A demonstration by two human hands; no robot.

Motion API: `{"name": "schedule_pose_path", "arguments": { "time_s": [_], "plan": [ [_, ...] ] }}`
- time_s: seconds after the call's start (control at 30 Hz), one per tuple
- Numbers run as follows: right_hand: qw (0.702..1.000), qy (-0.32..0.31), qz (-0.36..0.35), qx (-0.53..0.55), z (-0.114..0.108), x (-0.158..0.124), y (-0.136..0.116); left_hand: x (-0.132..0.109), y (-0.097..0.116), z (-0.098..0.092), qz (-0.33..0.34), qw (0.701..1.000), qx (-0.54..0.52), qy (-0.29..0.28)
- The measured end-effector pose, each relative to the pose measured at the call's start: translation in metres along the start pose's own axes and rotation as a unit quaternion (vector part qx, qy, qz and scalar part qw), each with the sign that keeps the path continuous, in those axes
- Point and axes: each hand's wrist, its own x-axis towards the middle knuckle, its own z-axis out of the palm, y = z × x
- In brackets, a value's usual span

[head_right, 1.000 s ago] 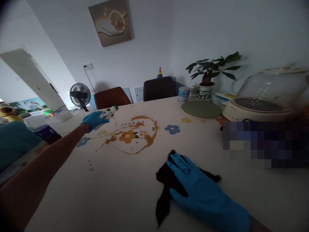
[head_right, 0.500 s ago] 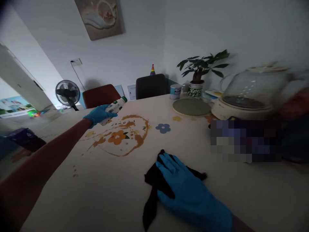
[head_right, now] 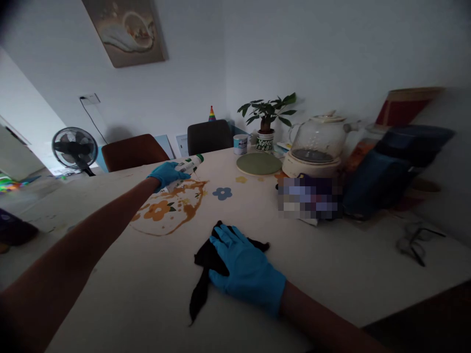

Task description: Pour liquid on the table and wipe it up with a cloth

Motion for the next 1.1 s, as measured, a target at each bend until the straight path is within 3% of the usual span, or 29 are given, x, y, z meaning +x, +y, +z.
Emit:
{"name": "schedule_pose_path", "arguments": {
  "time_s": [0.13,0.33,0.6,0.73,0.9,1.0,1.1],
  "plan": [
    [1.000,-0.012,0.006,0.011,-0.004,0.000,-0.003,-0.029,0.003,0.012,0.013,0.999,-0.013,-0.051],
    [1.000,-0.002,-0.007,0.013,-0.006,-0.003,-0.005,-0.092,-0.011,0.023,0.029,0.994,-0.003,-0.101],
    [0.998,0.043,0.012,-0.035,-0.004,-0.058,0.012,-0.179,-0.022,0.020,-0.010,0.992,0.045,-0.113],
    [0.995,0.071,0.045,-0.058,0.000,-0.087,0.022,-0.194,-0.009,0.024,0.009,0.992,0.055,-0.114],
    [0.993,0.076,0.062,-0.068,-0.004,-0.096,0.017,-0.195,0.002,0.024,0.052,0.989,0.064,-0.121],
    [0.993,0.069,0.062,-0.076,-0.006,-0.094,0.015,-0.203,-0.007,0.020,0.043,0.991,0.068,-0.110],
    [0.991,0.085,0.057,-0.086,0.001,-0.092,0.023,-0.220,-0.029,0.012,0.009,0.993,0.070,-0.096]
  ]
}}
